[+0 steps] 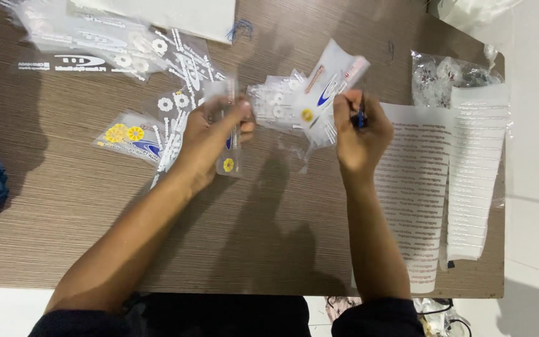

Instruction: Sorting and organizing various label and sticker packets into categorized piles on a workspace.

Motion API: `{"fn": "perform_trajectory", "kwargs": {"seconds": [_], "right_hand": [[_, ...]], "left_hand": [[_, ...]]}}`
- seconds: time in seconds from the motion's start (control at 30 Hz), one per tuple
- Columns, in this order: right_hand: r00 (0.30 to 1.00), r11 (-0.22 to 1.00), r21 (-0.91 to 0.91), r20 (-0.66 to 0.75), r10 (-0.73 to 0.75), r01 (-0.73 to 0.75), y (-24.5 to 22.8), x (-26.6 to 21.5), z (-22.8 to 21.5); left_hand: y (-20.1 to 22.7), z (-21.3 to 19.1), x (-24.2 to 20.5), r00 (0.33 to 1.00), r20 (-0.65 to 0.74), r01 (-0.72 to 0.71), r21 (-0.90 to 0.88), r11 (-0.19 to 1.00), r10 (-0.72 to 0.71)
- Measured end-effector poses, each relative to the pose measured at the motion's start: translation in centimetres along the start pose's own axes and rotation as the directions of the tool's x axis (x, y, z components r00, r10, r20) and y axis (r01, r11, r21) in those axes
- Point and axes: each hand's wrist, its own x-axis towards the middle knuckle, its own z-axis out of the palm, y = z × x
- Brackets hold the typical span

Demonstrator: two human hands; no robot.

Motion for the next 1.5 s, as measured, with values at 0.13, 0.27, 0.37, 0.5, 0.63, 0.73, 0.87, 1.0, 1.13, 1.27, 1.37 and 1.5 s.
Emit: {"fn": "perform_trajectory", "kwargs": {"seconds": [0.13, 0.27, 0.37, 0.5, 0.63, 0.73, 0.87, 1.0, 1.13, 1.27, 1.37, 1.5], "right_hand": [[0.851, 0.693, -0.56, 0.045, -0.523, 0.455, 1.8, 2.1, 0.1], [0.797, 0.416, -0.762, 0.211, -0.566, 0.497, 0.8, 0.5, 2.1], [0.774, 0.425, -0.706, 0.279, -0.568, 0.567, 2.9, -1.3, 2.8], [0.845, 0.465, -0.717, 0.349, -0.406, 0.52, 4.4, -2.8, 3.0], [0.836, 0.485, -0.686, 0.388, -0.387, 0.543, 2.8, -2.6, 2.1], [0.859, 0.731, -0.471, 0.398, -0.323, 0.493, 1.4, -3.3, 1.2], [0.799, 0.857, -0.303, 0.572, -0.187, 0.418, 0.8, -6.9, 0.4], [0.717, 0.883, -0.21, 0.673, -0.181, 0.42, -1.6, -10.8, -1.1], [0.696, 0.931, -0.171, 0.71, -0.11, 0.322, -3.5, -10.9, -2.2], [0.778, 0.901, -0.247, 0.613, -0.139, 0.355, -0.7, -9.5, -0.6], [0.801, 0.855, -0.326, 0.576, -0.16, 0.405, 1.6, -9.4, 1.2], [0.71, 0.838, -0.278, 0.683, -0.172, 0.47, -0.3, -10.7, 2.1]], "left_hand": [[0.0, 0.0, 0.3, 0.999, -0.036, -0.02, -0.042, 0.999, 0.019], [0.9, 0.2, 0.0, 0.998, -0.057, -0.031, -0.085, 0.996, 0.026], [0.9, -0.3, 0.3, 0.998, -0.059, -0.028, -0.128, 0.991, 0.02], [0.7, -0.4, 0.5, 0.999, -0.042, -0.018, -0.177, 0.984, 0.011], [1.0, 0.0, 0.3, 0.999, -0.037, 0.006, -0.219, 0.976, -0.014], [0.8, -0.3, 0.6, 1.0, -0.025, -0.002, -0.222, 0.975, -0.004], [0.7, -0.7, 0.9, 0.999, -0.037, -0.01, -0.235, 0.972, 0.001], [0.5, -0.5, 0.9, 0.999, -0.031, -0.015, -0.242, 0.97, 0.008], [0.4, -0.3, 0.9, 1.0, 0.003, 0.016, -0.204, 0.979, -0.016], [0.1, 0.0, 0.6, 0.999, 0.047, 0.013, -0.164, 0.986, -0.005], [0.3, 0.0, 0.0, 0.998, 0.054, -0.023, -0.078, 0.997, 0.027], [0.1, 0.0, 0.1, 0.999, 0.035, -0.039, -0.073, 0.997, 0.042]]}}
